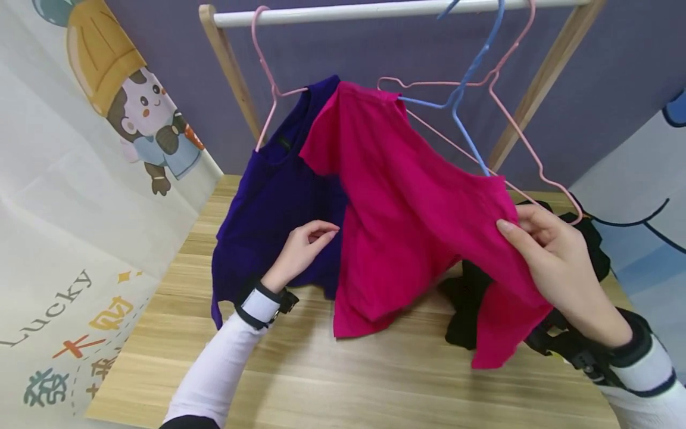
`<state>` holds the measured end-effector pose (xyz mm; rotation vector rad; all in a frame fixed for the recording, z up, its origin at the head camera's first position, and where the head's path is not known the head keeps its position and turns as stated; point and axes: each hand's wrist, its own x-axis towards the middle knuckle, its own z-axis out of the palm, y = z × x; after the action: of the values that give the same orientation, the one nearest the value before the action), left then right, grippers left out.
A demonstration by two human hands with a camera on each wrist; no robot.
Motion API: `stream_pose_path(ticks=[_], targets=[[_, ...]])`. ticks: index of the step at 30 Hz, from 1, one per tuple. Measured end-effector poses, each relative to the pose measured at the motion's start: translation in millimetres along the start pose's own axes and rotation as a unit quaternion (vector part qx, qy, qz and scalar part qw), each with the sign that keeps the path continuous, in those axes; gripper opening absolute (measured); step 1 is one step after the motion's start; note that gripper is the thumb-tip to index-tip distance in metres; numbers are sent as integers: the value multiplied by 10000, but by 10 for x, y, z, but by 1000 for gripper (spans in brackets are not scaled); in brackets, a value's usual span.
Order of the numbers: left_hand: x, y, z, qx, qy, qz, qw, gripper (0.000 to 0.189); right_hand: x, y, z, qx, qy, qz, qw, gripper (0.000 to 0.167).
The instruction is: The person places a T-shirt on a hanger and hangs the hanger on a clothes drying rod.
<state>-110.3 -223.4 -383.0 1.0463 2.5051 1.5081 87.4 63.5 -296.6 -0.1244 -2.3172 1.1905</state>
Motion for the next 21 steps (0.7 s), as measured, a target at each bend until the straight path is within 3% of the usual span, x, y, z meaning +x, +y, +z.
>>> stream_pose_path(ticks=[9,15,21], targets=[[-87,-19,-37,-184,-176,32,9997,17,315,-214,29,734,289,271,9965,14],[-103,-10,-65,-185,-188,10,9997,16,520,-304,100,1054,401,186,9934,16],[-150,-13,-97,-137,-177,-22,9997,15,720,-310,337,1127,396,-51,9928,13]])
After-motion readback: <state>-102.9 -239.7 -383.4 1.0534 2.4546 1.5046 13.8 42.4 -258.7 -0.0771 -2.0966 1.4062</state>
